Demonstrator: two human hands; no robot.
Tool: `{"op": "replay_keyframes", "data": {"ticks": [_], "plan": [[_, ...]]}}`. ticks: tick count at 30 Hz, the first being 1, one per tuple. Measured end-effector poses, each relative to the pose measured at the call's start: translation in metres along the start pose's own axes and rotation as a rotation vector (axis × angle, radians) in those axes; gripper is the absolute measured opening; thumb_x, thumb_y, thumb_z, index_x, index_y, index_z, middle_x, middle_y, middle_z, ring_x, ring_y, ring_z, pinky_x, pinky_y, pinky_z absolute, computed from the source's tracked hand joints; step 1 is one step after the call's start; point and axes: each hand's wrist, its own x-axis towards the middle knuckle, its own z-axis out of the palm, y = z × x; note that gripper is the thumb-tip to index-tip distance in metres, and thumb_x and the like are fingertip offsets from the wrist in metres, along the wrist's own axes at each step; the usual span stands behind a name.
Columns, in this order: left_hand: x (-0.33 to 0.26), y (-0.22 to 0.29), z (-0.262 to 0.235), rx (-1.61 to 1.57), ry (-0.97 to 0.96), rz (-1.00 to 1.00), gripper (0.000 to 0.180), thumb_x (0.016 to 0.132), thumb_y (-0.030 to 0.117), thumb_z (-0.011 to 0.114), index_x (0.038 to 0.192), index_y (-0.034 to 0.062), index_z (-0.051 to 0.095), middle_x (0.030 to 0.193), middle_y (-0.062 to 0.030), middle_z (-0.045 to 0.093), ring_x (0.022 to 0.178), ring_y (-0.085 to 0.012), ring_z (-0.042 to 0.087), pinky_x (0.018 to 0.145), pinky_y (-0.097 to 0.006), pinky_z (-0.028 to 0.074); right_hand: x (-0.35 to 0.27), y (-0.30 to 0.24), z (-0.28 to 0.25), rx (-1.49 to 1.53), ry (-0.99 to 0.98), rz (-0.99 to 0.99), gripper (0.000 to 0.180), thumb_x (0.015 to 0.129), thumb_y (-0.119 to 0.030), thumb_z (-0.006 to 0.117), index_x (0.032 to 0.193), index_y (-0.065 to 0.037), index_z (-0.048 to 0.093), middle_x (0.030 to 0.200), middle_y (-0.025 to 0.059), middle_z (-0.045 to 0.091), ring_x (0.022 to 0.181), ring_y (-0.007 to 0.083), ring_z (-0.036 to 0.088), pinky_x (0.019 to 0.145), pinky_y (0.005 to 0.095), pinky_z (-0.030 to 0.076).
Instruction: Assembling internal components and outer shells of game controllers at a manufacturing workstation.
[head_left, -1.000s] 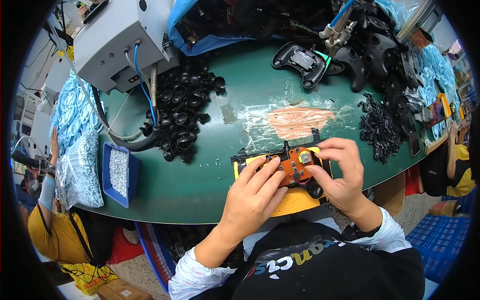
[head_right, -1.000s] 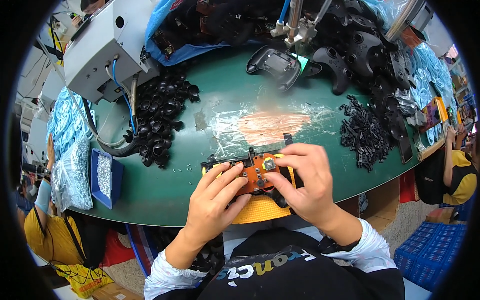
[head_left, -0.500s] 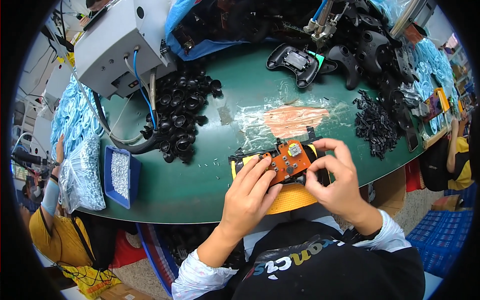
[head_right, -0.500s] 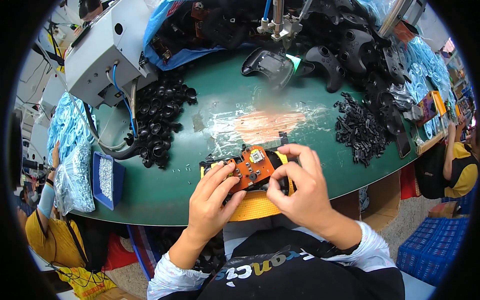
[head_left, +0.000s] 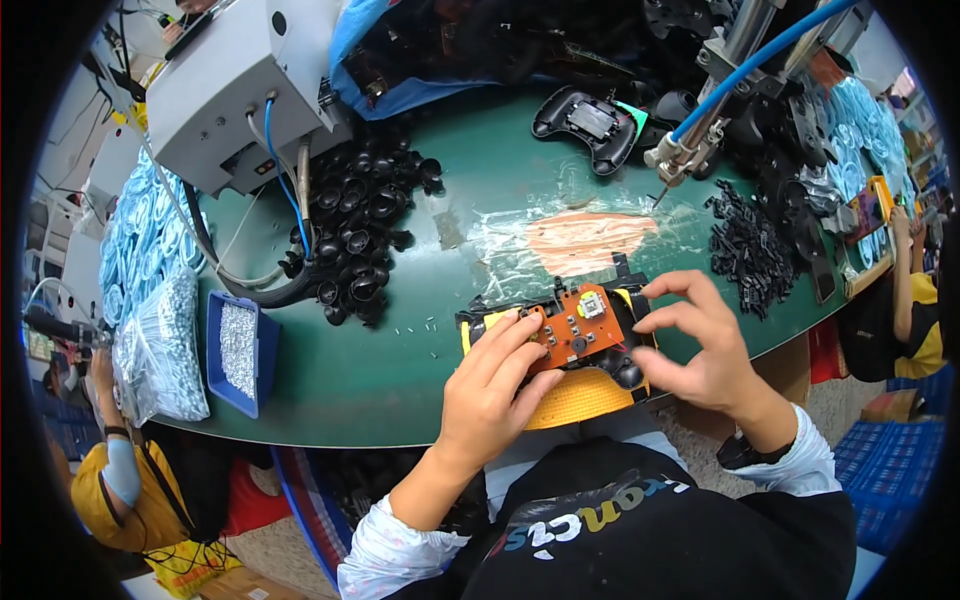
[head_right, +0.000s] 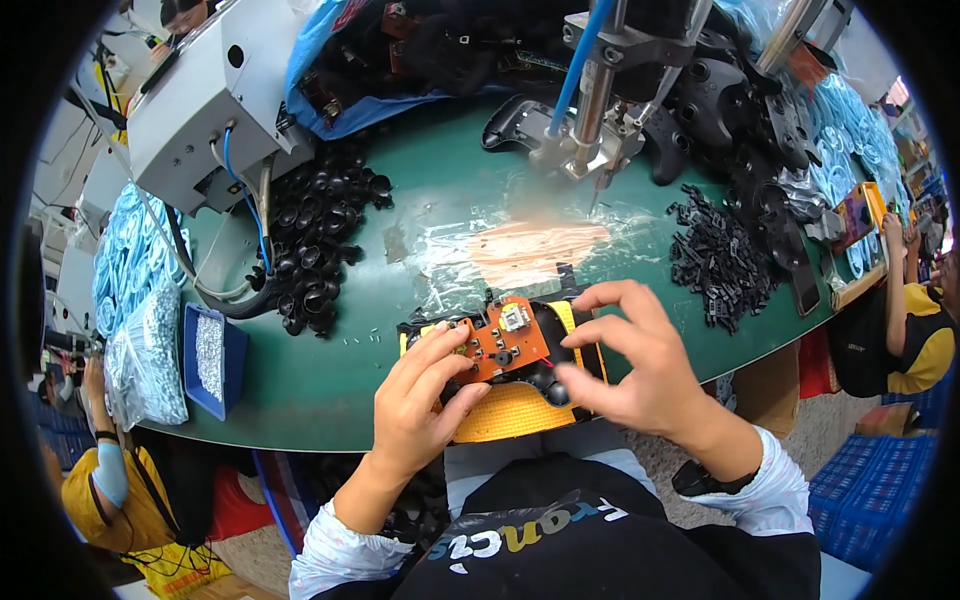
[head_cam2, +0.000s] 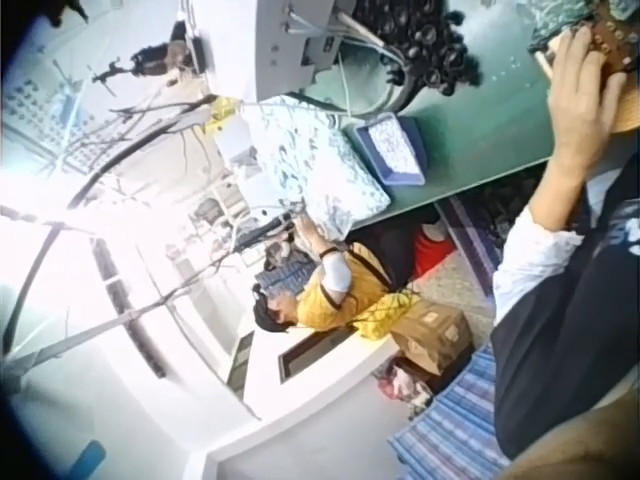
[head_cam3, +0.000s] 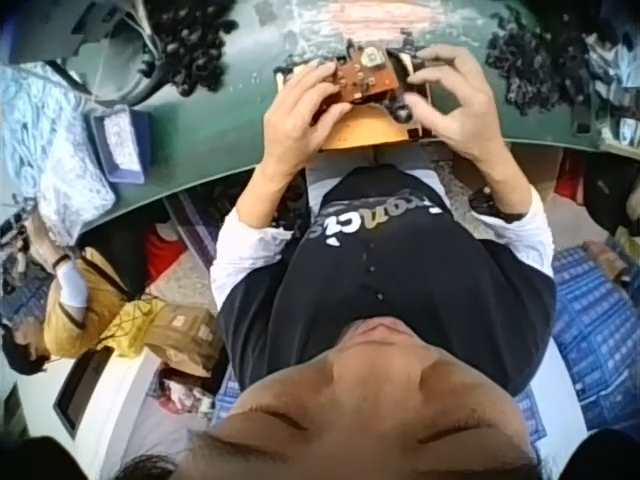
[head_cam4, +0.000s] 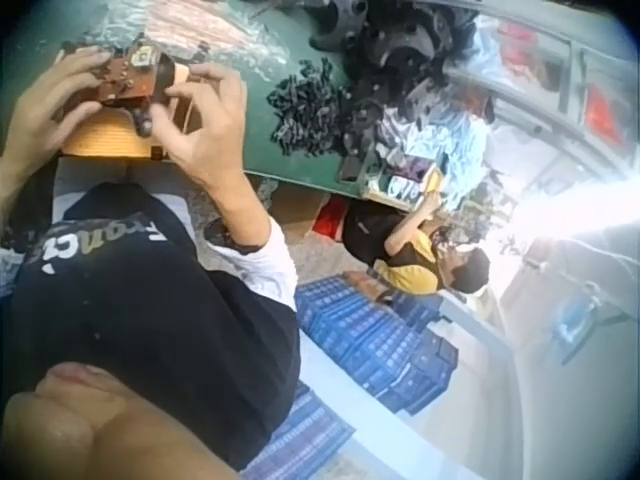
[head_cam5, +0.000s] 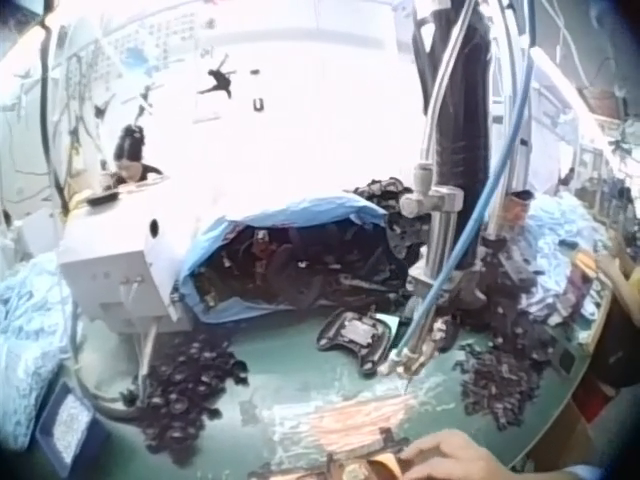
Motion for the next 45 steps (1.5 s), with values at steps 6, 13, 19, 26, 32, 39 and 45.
{"op": "replay_keyframes", "data": {"ticks": [6,13,19,26,32,39,45], "plan": [[0.002,0.003,0.003,0.039,-0.002,0.022,0.034,0.069,0.011,0.084,0.096,0.0018,0.065,0.123,-0.0147,0.066,0.118,-0.0362,0.061,0.098,-0.042,0.05,-0.008,0.002,0.028,0.01,0.115,-0.015,0.023,0.068,-0.004,0.078,0.087,-0.004,0.066,0.112,0.0146,0.059,0.102,0.0326,0.058,0.087,0.039,0.047],[0.002,0.001,0.004,0.005,-0.03,0.015,0.035,0.069,0.01,0.084,0.097,0.0021,0.065,0.124,-0.0142,0.066,0.118,-0.0362,0.06,0.098,-0.043,0.049,0.004,0.004,0.005,-0.22,0.03,-0.273,0.027,0.065,0.001,0.076,0.089,-0.003,0.065,0.105,0.0123,0.063,0.095,0.0292,0.063,0.081,0.0385,0.052],[0.008,-0.001,-0.002,0.056,-0.126,0.116,0.036,0.07,0.012,0.082,0.099,0.002,0.064,0.128,-0.0151,0.06,0.119,-0.0372,0.056,0.097,-0.046,0.047,0.009,0.0,-0.006,-0.04,0.002,-0.138,0.037,0.079,-0.007,0.075,0.115,-0.003,0.067,0.114,0.0131,0.066,0.102,0.0307,0.063,0.087,0.0398,0.051],[0.0,-0.003,0.007,-0.021,-0.065,0.029,0.04,0.066,0.011,0.087,0.098,0.003,0.063,0.135,-0.0216,0.055,0.119,-0.0378,0.056,0.098,-0.044,0.046,0.027,0.018,0.012,0.085,-0.069,-0.161,0.025,0.077,-0.005,0.076,0.101,-0.001,0.07,0.102,0.0123,0.07,0.093,0.0296,0.067,0.088,0.038,0.052],[0.002,-0.003,0.006,0.006,-0.049,0.077,0.037,0.065,0.012,0.087,0.094,0.0027,0.066,0.135,-0.0238,0.054,0.117,-0.0381,0.058,0.096,-0.045,0.048,0.01,0.031,0.018,0.006,-0.056,-0.16,0.028,0.075,-0.004,0.078,0.1,-0.003,0.067,0.101,0.0103,0.069,0.094,0.0292,0.065,0.09,0.0439,0.05],[-0.002,-0.002,0.007,-0.007,-0.032,0.102,0.036,0.063,0.006,0.087,0.093,-0.001,0.069,0.127,-0.0266,0.06,0.116,-0.0428,0.061,0.097,-0.046,0.052,0.01,0.03,0.027,-0.042,-0.008,-0.225,0.025,0.074,-0.004,0.079,0.097,-0.006,0.069,0.098,0.0062,0.068,0.088,0.0267,0.064,0.089,0.045,0.05],[-0.003,0.004,0.003,0.025,-0.047,0.093,0.035,0.065,0.006,0.087,0.093,-0.0015,0.069,0.128,-0.0272,0.059,0.118,-0.0433,0.06,0.098,-0.046,0.051,0.008,0.027,0.028,-0.092,0.047,-0.258,0.021,0.074,-0.005,0.078,0.092,-0.007,0.068,0.095,0.005,0.066,0.086,0.0261,0.063,0.09,0.0457,0.05]]}}
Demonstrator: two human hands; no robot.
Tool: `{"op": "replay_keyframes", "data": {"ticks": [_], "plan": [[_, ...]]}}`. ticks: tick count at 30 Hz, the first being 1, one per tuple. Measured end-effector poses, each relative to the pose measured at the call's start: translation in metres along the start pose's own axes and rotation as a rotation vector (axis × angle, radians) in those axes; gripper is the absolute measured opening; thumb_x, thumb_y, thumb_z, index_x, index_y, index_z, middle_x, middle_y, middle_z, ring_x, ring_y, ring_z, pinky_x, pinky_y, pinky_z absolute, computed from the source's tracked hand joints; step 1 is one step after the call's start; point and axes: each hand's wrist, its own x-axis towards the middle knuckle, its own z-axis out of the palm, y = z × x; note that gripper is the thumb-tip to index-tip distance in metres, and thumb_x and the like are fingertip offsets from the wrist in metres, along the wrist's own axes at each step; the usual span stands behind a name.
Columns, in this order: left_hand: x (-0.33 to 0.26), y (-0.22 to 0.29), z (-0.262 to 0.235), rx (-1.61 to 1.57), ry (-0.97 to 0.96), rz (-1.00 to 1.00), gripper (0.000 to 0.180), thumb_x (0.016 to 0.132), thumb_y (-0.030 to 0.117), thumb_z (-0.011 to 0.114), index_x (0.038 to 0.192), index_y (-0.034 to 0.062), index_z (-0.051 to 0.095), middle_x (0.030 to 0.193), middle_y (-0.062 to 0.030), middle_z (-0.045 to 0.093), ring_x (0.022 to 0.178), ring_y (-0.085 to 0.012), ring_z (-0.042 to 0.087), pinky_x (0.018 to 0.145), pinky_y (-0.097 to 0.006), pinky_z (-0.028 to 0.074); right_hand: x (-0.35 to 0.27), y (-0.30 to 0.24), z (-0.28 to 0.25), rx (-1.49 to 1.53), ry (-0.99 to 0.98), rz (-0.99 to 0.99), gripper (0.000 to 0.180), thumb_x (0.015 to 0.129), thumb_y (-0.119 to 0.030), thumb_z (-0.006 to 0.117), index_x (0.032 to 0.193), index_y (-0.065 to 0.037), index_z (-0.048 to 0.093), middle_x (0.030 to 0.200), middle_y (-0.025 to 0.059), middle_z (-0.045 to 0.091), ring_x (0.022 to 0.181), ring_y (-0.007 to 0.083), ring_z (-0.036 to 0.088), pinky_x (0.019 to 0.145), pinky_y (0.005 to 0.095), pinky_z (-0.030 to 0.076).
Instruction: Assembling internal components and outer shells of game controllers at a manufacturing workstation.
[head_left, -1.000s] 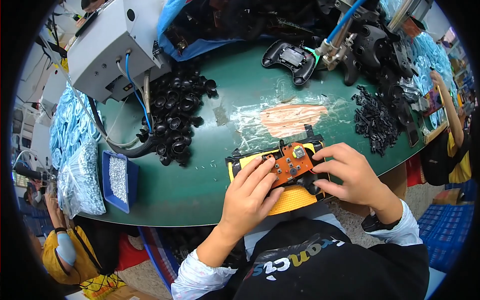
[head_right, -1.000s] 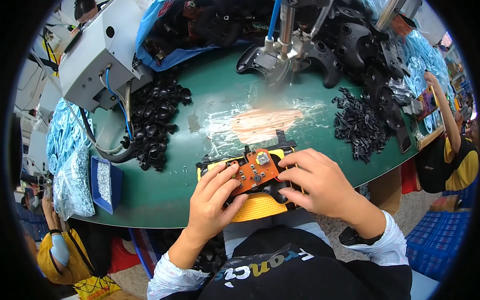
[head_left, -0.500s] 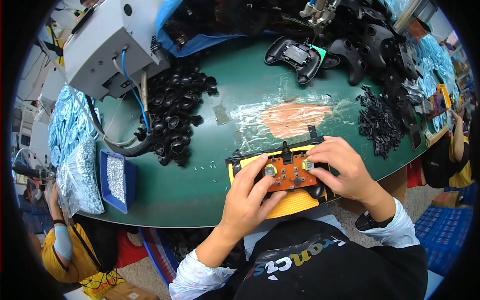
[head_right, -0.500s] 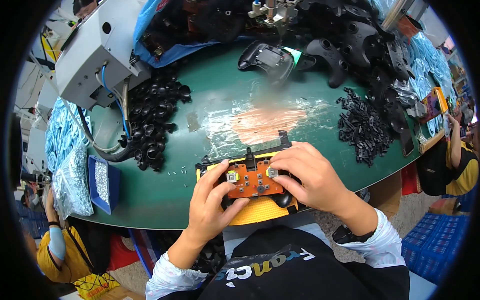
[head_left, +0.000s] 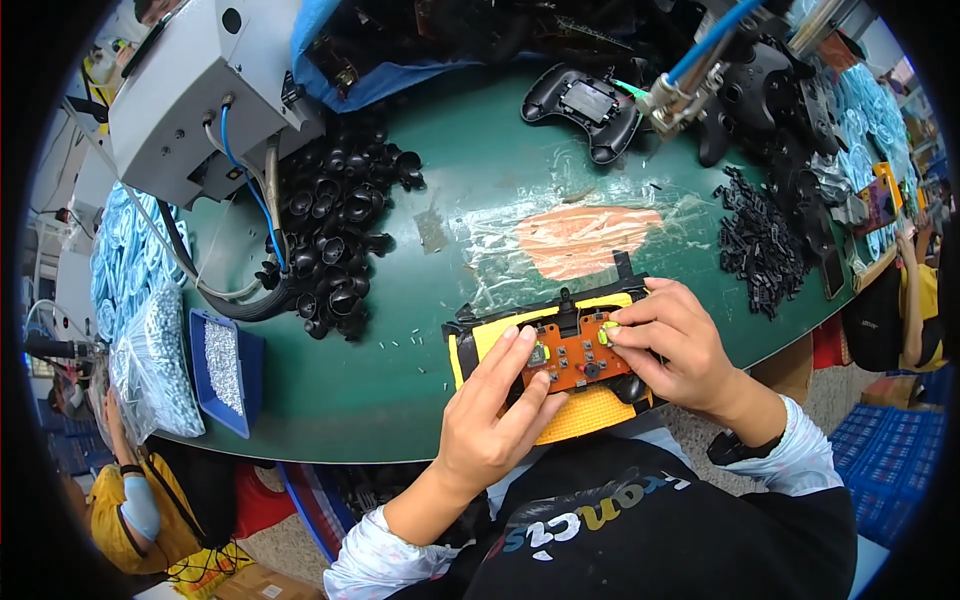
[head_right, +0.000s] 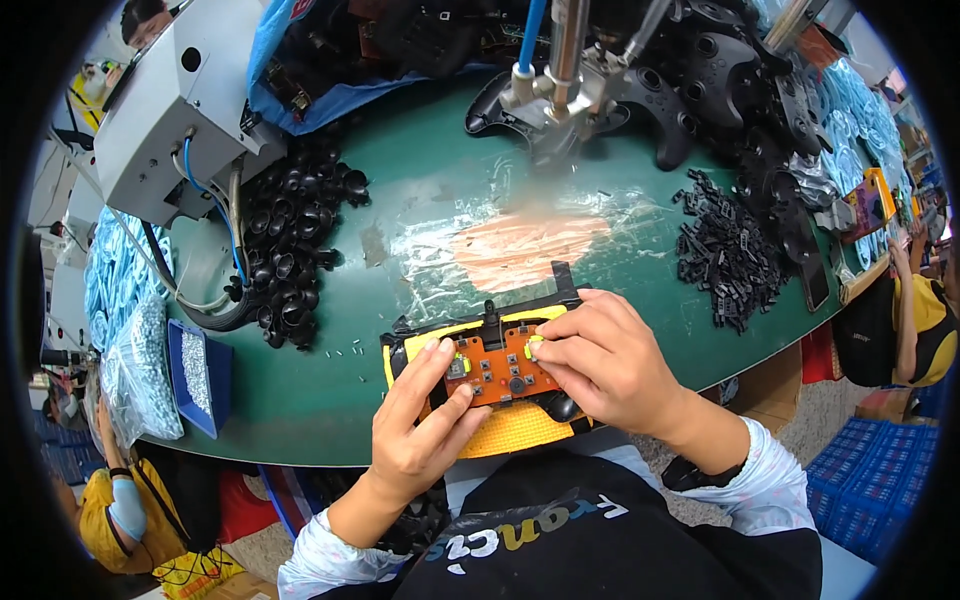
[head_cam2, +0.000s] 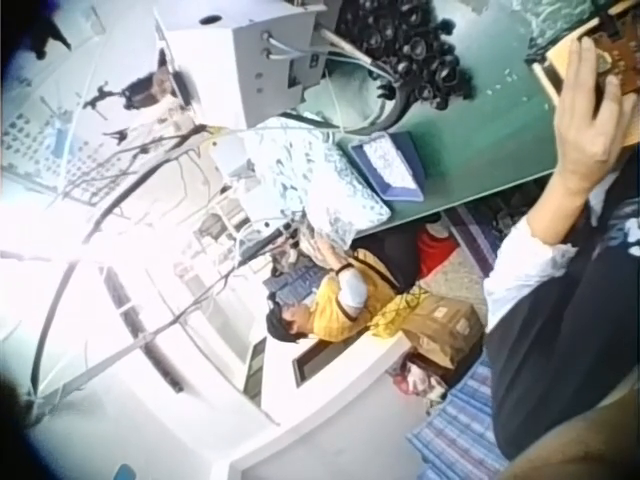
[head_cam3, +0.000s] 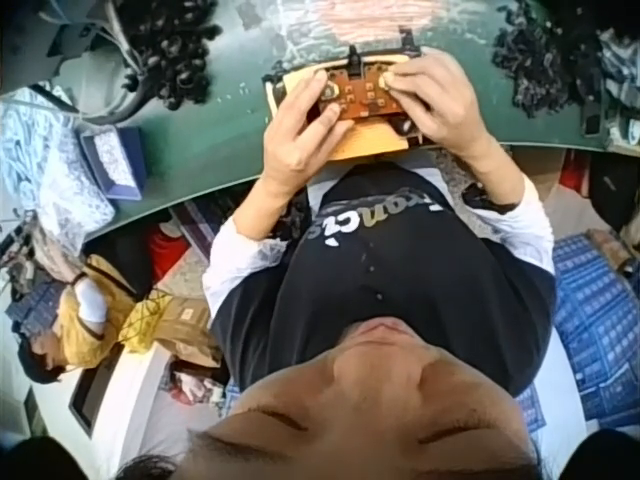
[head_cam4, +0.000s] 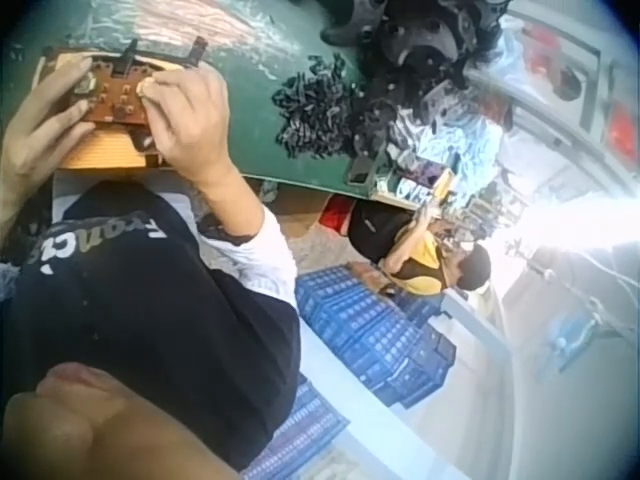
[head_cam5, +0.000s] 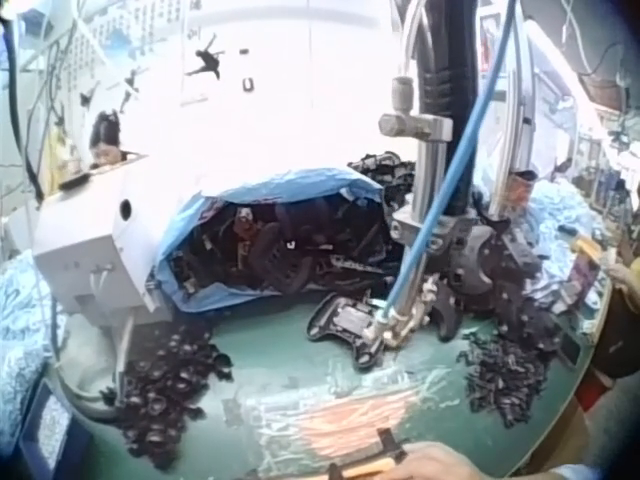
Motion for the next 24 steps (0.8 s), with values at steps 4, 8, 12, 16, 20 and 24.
{"op": "replay_keyframes", "data": {"ticks": [4,8,12,16,20,24], "plan": [[-0.001,0.0,0.002,0.035,-0.009,-0.004,0.035,0.066,0.006,0.086,0.095,-0.0021,0.069,0.129,-0.028,0.059,0.119,-0.0439,0.059,0.098,-0.046,0.051,0.008,-0.004,-0.007,-0.007,-0.081,0.019,0.02,0.072,-0.004,0.078,0.09,-0.007,0.068,0.093,0.0054,0.066,0.085,0.0266,0.062,0.089,0.0447,0.05],[-0.001,0.006,0.0,0.127,-0.007,0.017,0.032,0.073,0.01,0.083,0.099,-0.0032,0.068,0.128,-0.0271,0.059,0.117,-0.0421,0.06,0.094,-0.042,0.053,0.001,-0.005,-0.004,-0.028,-0.046,0.044,0.02,0.071,-0.003,0.078,0.088,-0.006,0.068,0.092,0.0056,0.065,0.086,0.0272,0.062,0.084,0.0421,0.05],[-0.006,-0.001,0.0,0.041,-0.025,-0.074,0.036,0.073,0.01,0.083,0.104,-0.0015,0.067,0.131,-0.0261,0.057,0.117,-0.0393,0.061,0.098,-0.041,0.052,0.006,-0.005,-0.005,0.023,-0.051,0.051,0.02,0.071,-0.002,0.077,0.088,-0.005,0.068,0.091,0.006,0.065,0.086,0.0273,0.062,0.08,0.0397,0.05],[-0.009,0.001,0.001,0.045,-0.003,-0.052,0.035,0.074,0.009,0.082,0.105,-0.0014,0.068,0.13,-0.0277,0.057,0.118,-0.041,0.06,0.098,-0.042,0.052,0.005,-0.007,-0.004,-0.01,-0.037,0.033,0.019,0.071,-0.001,0.077,0.087,-0.005,0.068,0.091,0.0068,0.064,0.085,0.0273,0.062,0.076,0.0383,0.049],[-0.01,0.002,0.002,0.057,0.014,0.002,0.025,0.074,0.003,0.078,0.097,-0.0018,0.071,0.129,-0.0291,0.057,0.116,-0.0435,0.061,0.097,-0.043,0.053,0.001,-0.001,-0.003,0.085,-0.063,0.085,0.02,0.071,0.0,0.076,0.089,-0.005,0.068,0.092,0.007,0.064,0.086,0.028,0.061,0.079,0.0378,0.05],[-0.006,0.001,0.004,0.081,0.025,-0.01,0.026,0.074,0.001,0.078,0.098,-0.0012,0.071,0.129,-0.0284,0.057,0.116,-0.0431,0.061,0.097,-0.043,0.053,0.009,-0.004,0.0,-0.003,-0.033,-0.018,0.029,0.069,-0.002,0.076,0.097,-0.007,0.069,0.099,0.0045,0.067,0.093,0.0259,0.06,0.087,0.0419,0.05]]}}
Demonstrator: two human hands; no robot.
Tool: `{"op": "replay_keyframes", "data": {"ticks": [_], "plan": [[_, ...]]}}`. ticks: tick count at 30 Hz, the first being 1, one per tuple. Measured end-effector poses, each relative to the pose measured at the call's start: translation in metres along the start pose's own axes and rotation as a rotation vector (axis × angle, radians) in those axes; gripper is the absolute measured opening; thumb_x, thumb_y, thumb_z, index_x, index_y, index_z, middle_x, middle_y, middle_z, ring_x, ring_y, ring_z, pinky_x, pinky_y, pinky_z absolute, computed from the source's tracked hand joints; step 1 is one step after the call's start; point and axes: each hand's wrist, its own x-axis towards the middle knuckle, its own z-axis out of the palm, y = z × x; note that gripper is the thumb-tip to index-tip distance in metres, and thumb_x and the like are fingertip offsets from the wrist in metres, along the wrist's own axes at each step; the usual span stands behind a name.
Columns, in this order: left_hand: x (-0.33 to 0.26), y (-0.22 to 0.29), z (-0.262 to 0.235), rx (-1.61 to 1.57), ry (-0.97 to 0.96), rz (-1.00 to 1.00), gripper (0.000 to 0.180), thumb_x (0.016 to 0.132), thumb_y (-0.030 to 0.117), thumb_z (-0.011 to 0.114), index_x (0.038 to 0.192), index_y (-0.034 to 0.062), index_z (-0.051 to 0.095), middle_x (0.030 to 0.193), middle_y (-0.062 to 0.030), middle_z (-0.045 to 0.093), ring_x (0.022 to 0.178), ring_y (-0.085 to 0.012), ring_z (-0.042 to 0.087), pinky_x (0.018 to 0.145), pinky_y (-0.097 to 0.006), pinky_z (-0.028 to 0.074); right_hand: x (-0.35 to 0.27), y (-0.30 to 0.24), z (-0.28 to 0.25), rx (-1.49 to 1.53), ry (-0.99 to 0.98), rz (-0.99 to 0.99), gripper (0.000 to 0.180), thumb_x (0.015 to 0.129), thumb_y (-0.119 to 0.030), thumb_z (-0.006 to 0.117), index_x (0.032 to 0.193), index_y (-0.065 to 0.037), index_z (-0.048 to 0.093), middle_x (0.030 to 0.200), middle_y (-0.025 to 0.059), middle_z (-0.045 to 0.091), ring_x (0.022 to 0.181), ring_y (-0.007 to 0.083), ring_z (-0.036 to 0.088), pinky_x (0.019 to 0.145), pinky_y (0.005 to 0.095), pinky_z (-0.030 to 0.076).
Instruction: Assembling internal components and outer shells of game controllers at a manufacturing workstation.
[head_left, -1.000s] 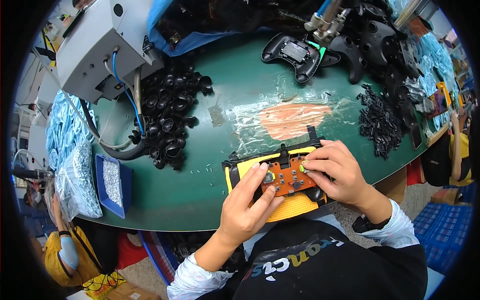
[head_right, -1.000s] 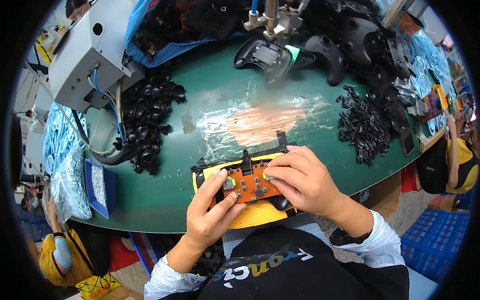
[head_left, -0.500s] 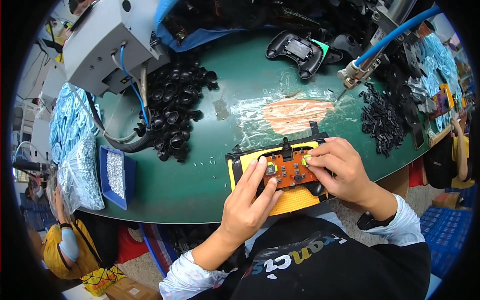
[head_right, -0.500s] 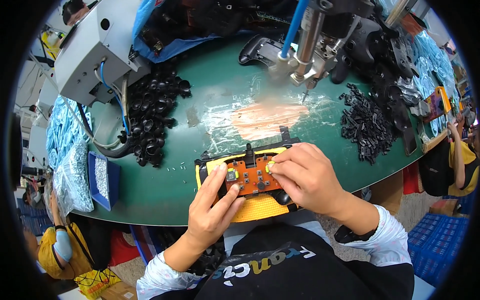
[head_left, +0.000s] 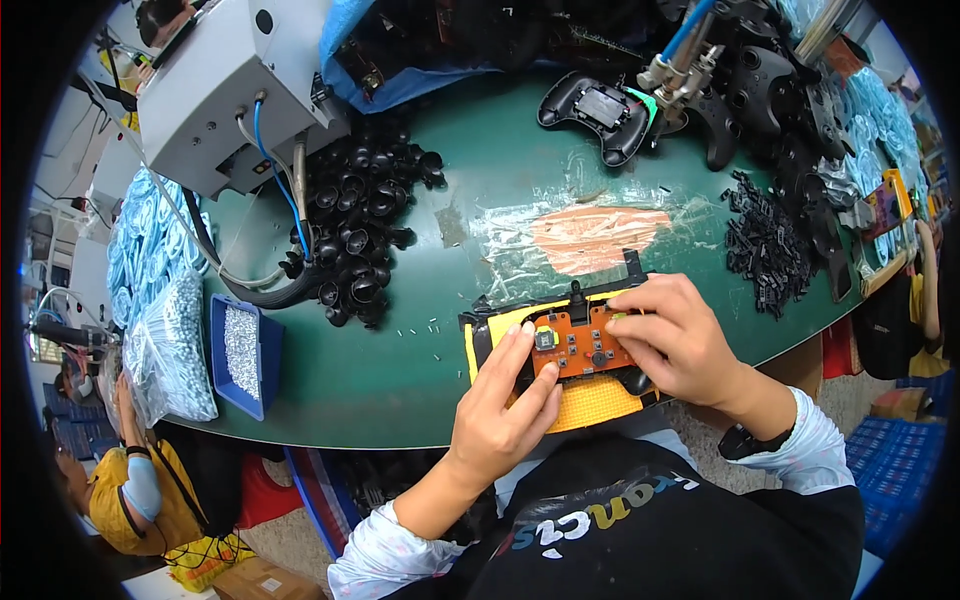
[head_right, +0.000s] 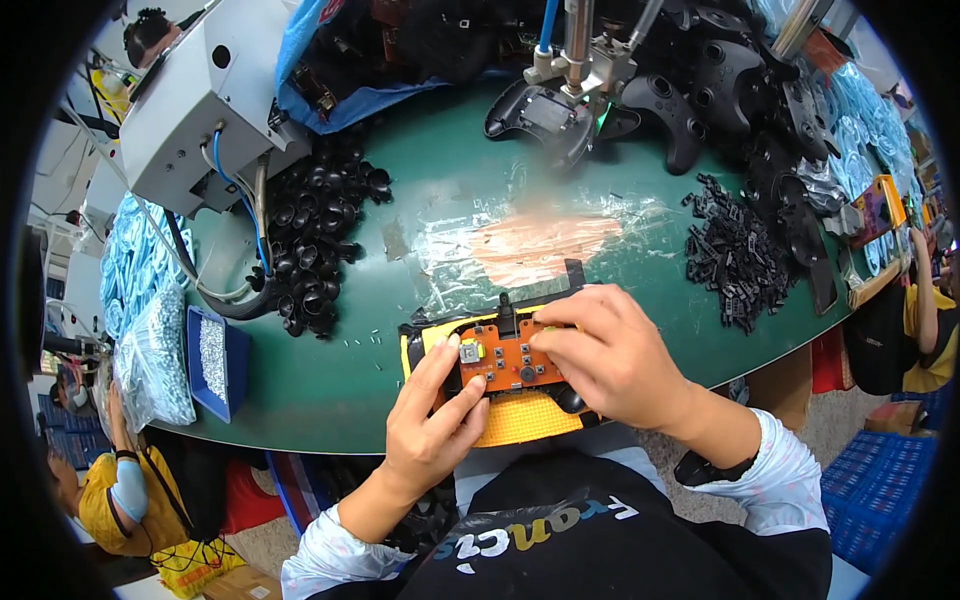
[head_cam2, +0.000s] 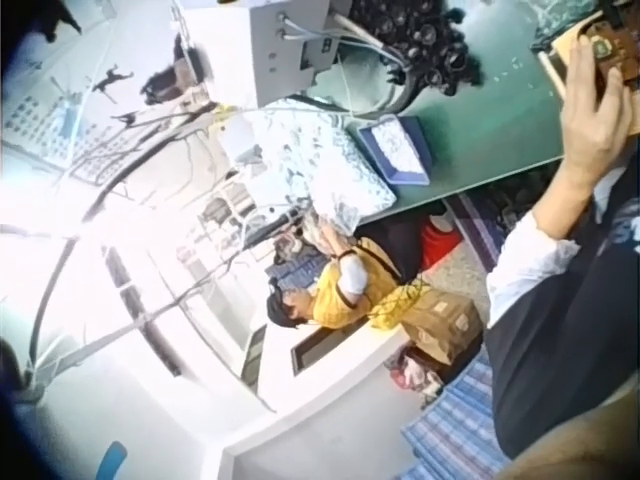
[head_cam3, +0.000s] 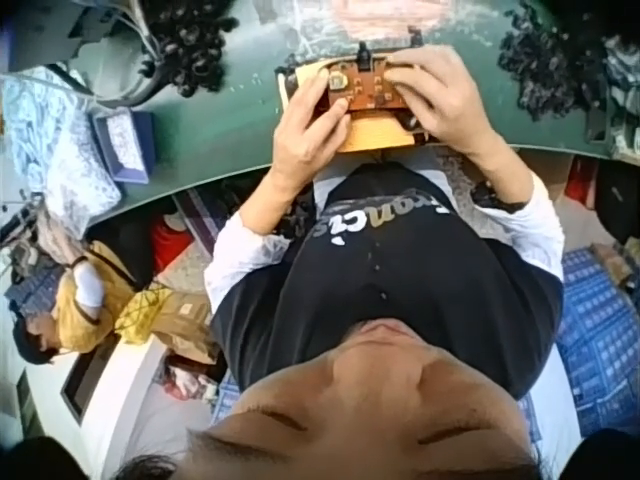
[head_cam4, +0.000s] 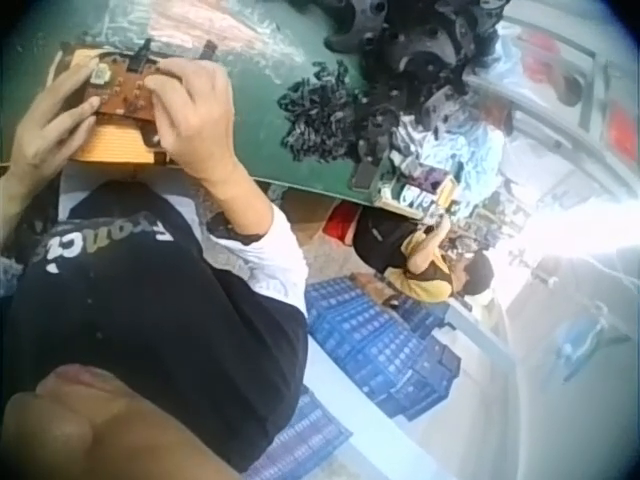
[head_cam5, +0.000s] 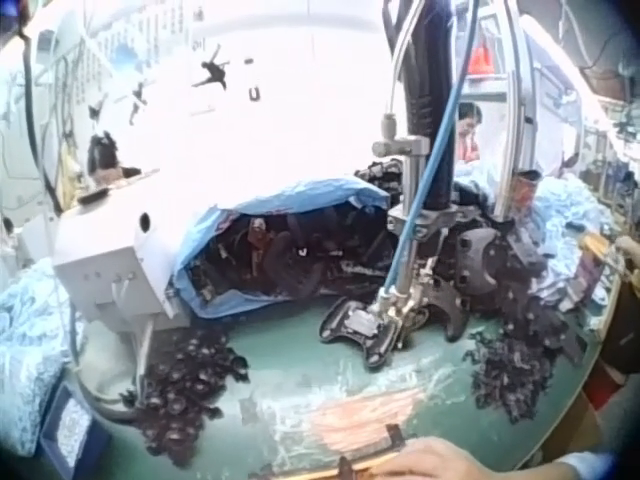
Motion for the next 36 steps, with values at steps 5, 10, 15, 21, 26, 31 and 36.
{"op": "replay_keyframes", "data": {"ticks": [5,10,15,21,26,31,36], "plan": [[0.002,0.004,0.0,-0.024,0.016,0.0,0.024,0.074,0.001,0.077,0.097,-0.0015,0.07,0.128,-0.028,0.058,0.115,-0.0425,0.061,0.096,-0.044,0.053,-0.004,-0.006,-0.002,-0.114,-0.137,-0.114,0.027,0.073,-0.007,0.071,0.1,-0.009,0.07,0.115,0.0005,0.067,0.1,0.023,0.06,0.1,0.0533,0.045],[-0.005,0.001,0.001,-0.032,0.046,-0.023,0.025,0.075,0.002,0.076,0.099,0.0,0.07,0.128,-0.0269,0.058,0.116,-0.0411,0.061,0.098,-0.042,0.052,0.009,-0.032,0.003,-0.322,-0.262,-0.057,0.024,0.076,-0.01,0.067,0.1,-0.009,0.069,0.108,0.0026,0.067,0.096,0.0238,0.06,0.104,0.0525,0.042],[-0.005,0.007,-0.023,-0.119,0.077,-0.132,0.031,0.074,0.007,0.079,0.102,0.0016,0.069,0.125,-0.0229,0.059,0.119,-0.0382,0.057,0.101,-0.043,0.046,0.052,-0.029,-0.023,-0.205,-0.562,-0.066,0.018,0.075,-0.006,0.066,0.092,-0.008,0.066,0.093,0.0051,0.066,0.09,0.0268,0.06,0.107,0.051,0.037],[-0.016,-0.055,-0.098,0.506,0.343,-0.481,0.026,0.079,-0.003,0.071,0.103,0.0026,0.067,0.099,-0.0103,0.061,0.094,-0.0269,0.062,0.079,-0.036,0.05,0.131,-0.053,0.053,-0.179,-0.307,-0.379,0.016,0.072,-0.004,0.066,0.088,-0.003,0.062,0.086,0.0099,0.061,0.084,0.0272,0.06,0.077,0.0431,0.051],[-0.018,-0.096,-0.093,0.309,0.338,-0.595,0.028,0.081,-0.002,0.07,0.109,0.0,0.065,0.097,-0.0125,0.06,0.077,-0.0226,0.064,0.068,-0.034,0.052,0.178,-0.054,0.147,-0.136,-0.205,-0.37,0.016,0.075,-0.008,0.07,0.087,-0.005,0.061,0.092,0.01,0.057,0.086,0.0272,0.059,0.072,0.0388,0.052],[-0.016,-0.118,-0.084,0.301,0.294,-0.627,0.025,0.083,0.002,0.071,0.108,-0.0014,0.066,0.089,-0.0133,0.059,0.066,-0.0237,0.061,0.065,-0.037,0.05,0.181,-0.063,0.112,-0.208,-0.151,-0.393,0.012,0.076,-0.006,0.068,0.085,-0.003,0.06,0.097,0.0105,0.059,0.09,0.0284,0.06,0.07,0.0384,0.054],[-0.022,-0.123,-0.089,0.268,0.359,-0.634,0.015,0.082,0.004,0.074,0.094,-0.0024,0.069,0.086,-0.0129,0.059,0.068,-0.0246,0.06,0.064,-0.035,0.049,0.109,-0.063,0.021,0.046,0.022,-0.169,0.009,0.078,0.0,0.068,0.086,-0.002,0.065,0.087,0.0132,0.065,0.073,0.0308,0.066,0.066,0.0345,0.056]]}}
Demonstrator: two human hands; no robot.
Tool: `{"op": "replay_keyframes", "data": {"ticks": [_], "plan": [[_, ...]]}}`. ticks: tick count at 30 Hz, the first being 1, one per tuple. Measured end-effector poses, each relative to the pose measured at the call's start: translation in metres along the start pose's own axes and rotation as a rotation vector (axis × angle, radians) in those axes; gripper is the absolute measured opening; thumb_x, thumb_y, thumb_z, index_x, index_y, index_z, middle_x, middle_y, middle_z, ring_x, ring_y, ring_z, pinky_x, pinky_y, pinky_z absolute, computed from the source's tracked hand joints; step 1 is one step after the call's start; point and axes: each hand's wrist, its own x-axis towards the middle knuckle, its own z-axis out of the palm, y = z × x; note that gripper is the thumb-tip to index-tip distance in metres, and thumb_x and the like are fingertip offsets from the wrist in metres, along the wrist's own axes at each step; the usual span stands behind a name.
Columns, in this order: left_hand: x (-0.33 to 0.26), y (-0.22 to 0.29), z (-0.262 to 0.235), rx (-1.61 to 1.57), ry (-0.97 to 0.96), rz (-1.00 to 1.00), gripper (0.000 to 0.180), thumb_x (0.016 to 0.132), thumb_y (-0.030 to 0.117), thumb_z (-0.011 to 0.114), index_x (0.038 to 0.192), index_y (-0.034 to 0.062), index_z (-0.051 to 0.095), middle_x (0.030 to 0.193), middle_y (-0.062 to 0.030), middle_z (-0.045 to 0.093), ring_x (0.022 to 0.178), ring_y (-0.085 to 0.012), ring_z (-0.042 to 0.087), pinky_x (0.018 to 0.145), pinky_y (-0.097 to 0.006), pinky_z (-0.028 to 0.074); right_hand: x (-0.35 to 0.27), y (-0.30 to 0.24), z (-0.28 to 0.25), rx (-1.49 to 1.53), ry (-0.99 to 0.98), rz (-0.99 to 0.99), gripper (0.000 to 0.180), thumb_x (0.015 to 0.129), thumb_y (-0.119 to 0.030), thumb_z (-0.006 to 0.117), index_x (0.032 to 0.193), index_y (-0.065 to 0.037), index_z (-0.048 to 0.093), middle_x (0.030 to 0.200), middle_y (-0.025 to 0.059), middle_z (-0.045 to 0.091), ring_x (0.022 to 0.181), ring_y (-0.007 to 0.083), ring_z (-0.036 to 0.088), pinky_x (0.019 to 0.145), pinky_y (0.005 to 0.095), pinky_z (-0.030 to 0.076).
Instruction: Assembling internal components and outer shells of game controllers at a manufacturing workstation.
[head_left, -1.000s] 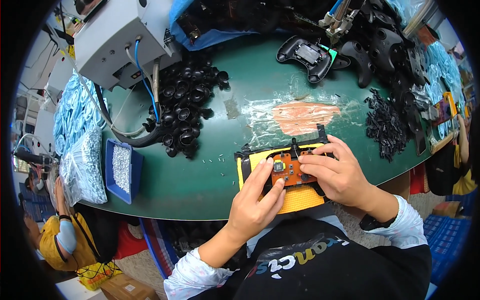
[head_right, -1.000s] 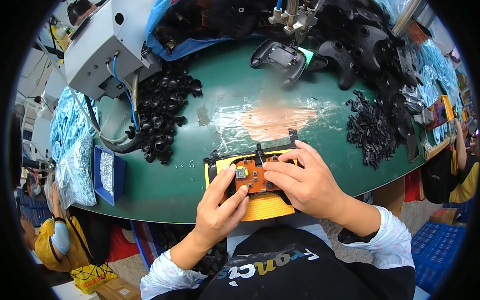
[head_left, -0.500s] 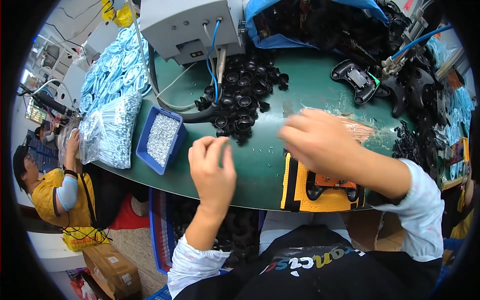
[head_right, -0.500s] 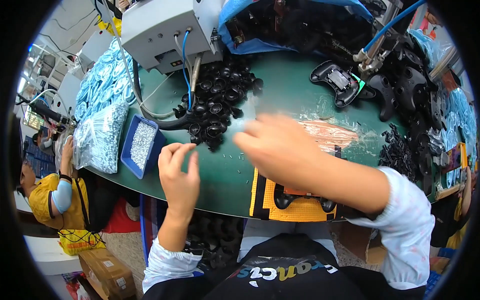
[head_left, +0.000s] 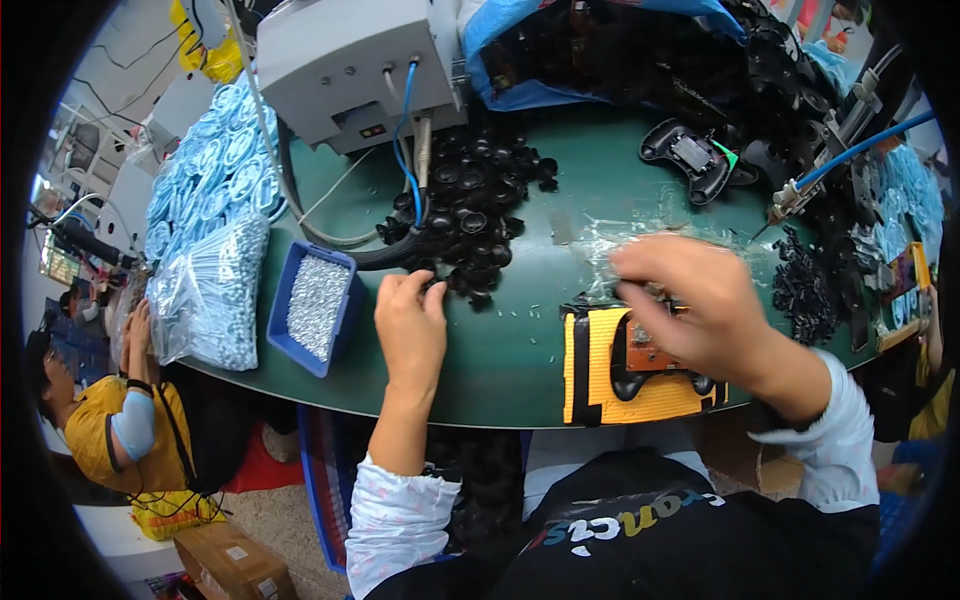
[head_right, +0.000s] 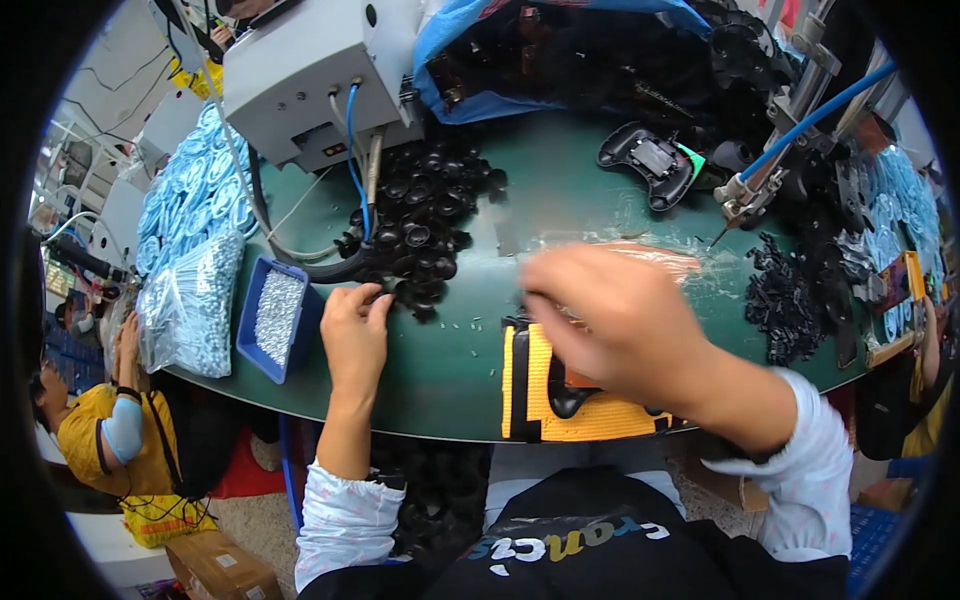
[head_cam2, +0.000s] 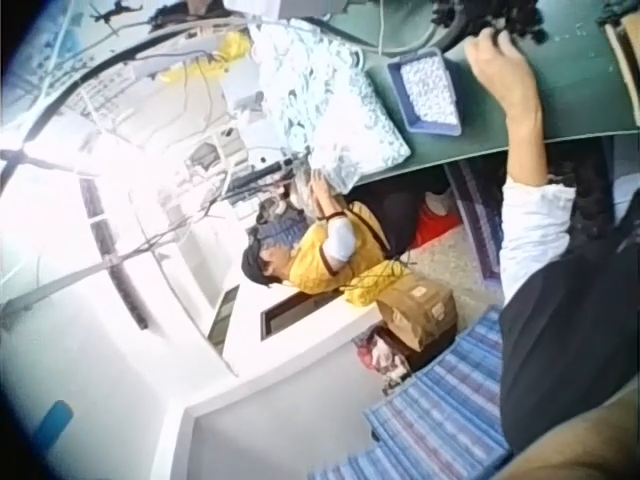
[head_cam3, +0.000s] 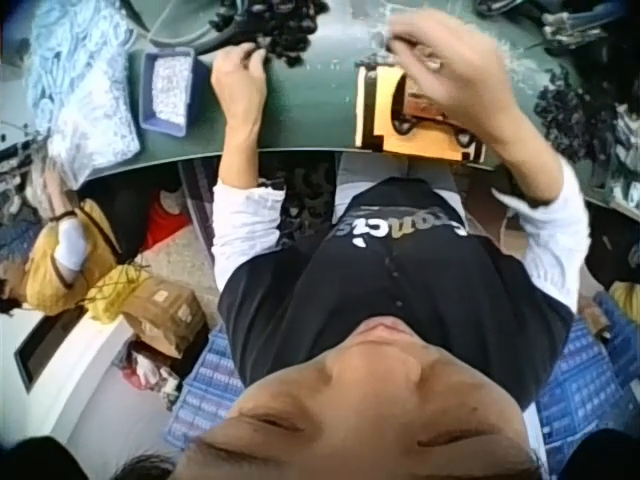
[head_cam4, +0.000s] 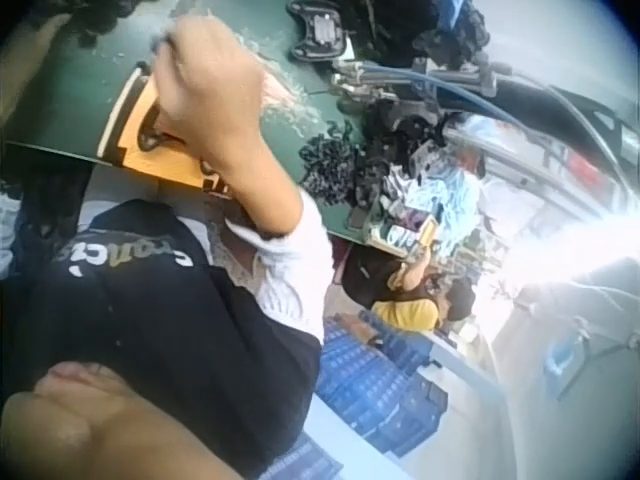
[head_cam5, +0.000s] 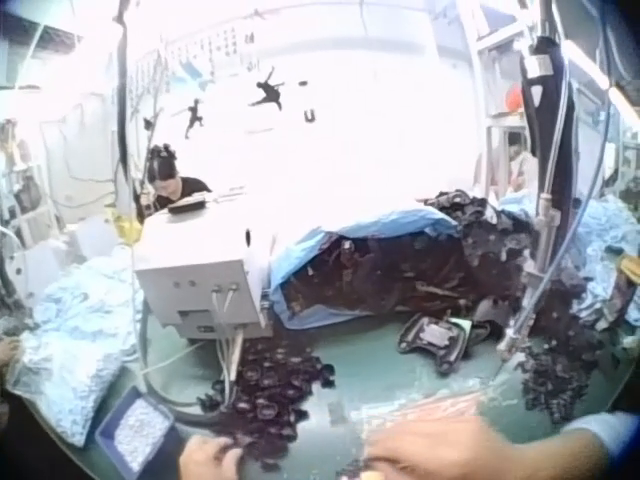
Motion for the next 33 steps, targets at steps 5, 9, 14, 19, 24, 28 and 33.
{"op": "replay_keyframes", "data": {"ticks": [5,9,14,19,24,28,33], "plan": [[-0.006,0.02,-0.02,-0.048,0.129,0.018,0.018,0.083,0.001,0.072,0.101,0.0041,0.072,0.092,-0.0076,0.055,0.073,-0.0187,0.057,0.063,-0.03,0.047,-0.096,0.037,-0.047,-0.152,0.188,0.319,0.021,0.076,0.009,0.068,0.096,0.001,0.067,0.097,0.0154,0.069,0.076,0.0246,0.07,0.063,0.0287,0.057],[-0.001,0.024,-0.012,-0.031,0.117,0.085,0.02,0.086,-0.002,0.07,0.105,0.0044,0.072,0.097,-0.0105,0.063,0.08,-0.02,0.062,0.064,-0.03,0.049,-0.137,0.05,-0.033,-0.283,0.143,0.377,0.02,0.075,0.008,0.069,0.094,0.001,0.067,0.095,0.0158,0.069,0.082,0.0293,0.069,0.068,0.0336,0.057],[-0.008,0.027,-0.014,-0.079,0.119,0.068,0.019,0.091,-0.001,0.065,0.109,0.0018,0.071,0.101,-0.0084,0.07,0.076,-0.0119,0.064,0.061,-0.023,0.046,-0.137,0.035,-0.039,-0.246,0.068,0.394,0.022,0.075,0.003,0.073,0.096,0.002,0.068,0.098,0.0154,0.069,0.088,0.0314,0.068,0.076,0.0375,0.055],[-0.023,0.069,-0.015,-0.403,-0.033,-0.097,0.024,0.092,-0.002,0.063,0.115,-0.0036,0.067,0.107,-0.0103,0.07,0.078,-0.0121,0.066,0.068,-0.023,0.051,-0.139,0.032,-0.052,-0.062,-0.038,0.453,0.018,0.077,0.003,0.072,0.094,0.002,0.069,0.102,0.0154,0.069,0.087,0.0302,0.066,0.075,0.0367,0.054],[-0.03,0.116,0.007,-0.393,-0.266,0.187,0.022,0.082,-0.007,0.07,0.104,-0.0031,0.069,0.103,-0.0175,0.072,0.091,-0.0236,0.07,0.076,-0.03,0.056,-0.124,0.034,-0.058,0.043,0.124,0.451,0.021,0.07,0.006,0.078,0.088,0.0,0.068,0.092,0.0136,0.07,0.078,0.0277,0.069,0.067,0.0332,0.055],[-0.02,0.108,0.019,-0.252,-0.176,0.109,0.022,0.082,-0.005,0.072,0.103,-0.0025,0.069,0.105,-0.0171,0.071,0.091,-0.0261,0.07,0.077,-0.032,0.055,-0.111,0.03,-0.052,0.062,0.016,0.304,0.021,0.07,0.003,0.079,0.088,0.0,0.069,0.092,0.0116,0.069,0.076,0.0259,0.067,0.067,0.0326,0.054],[-0.024,0.128,0.017,-0.372,-0.358,0.205,0.025,0.076,-0.003,0.075,0.101,-0.0002,0.071,0.107,-0.0136,0.066,0.096,-0.0229,0.064,0.074,-0.029,0.053,-0.114,0.036,-0.044,0.113,-0.018,0.295,0.021,0.07,0.002,0.08,0.088,0.0,0.069,0.093,0.0109,0.068,0.075,0.0249,0.066,0.065,0.0328,0.054]]}}
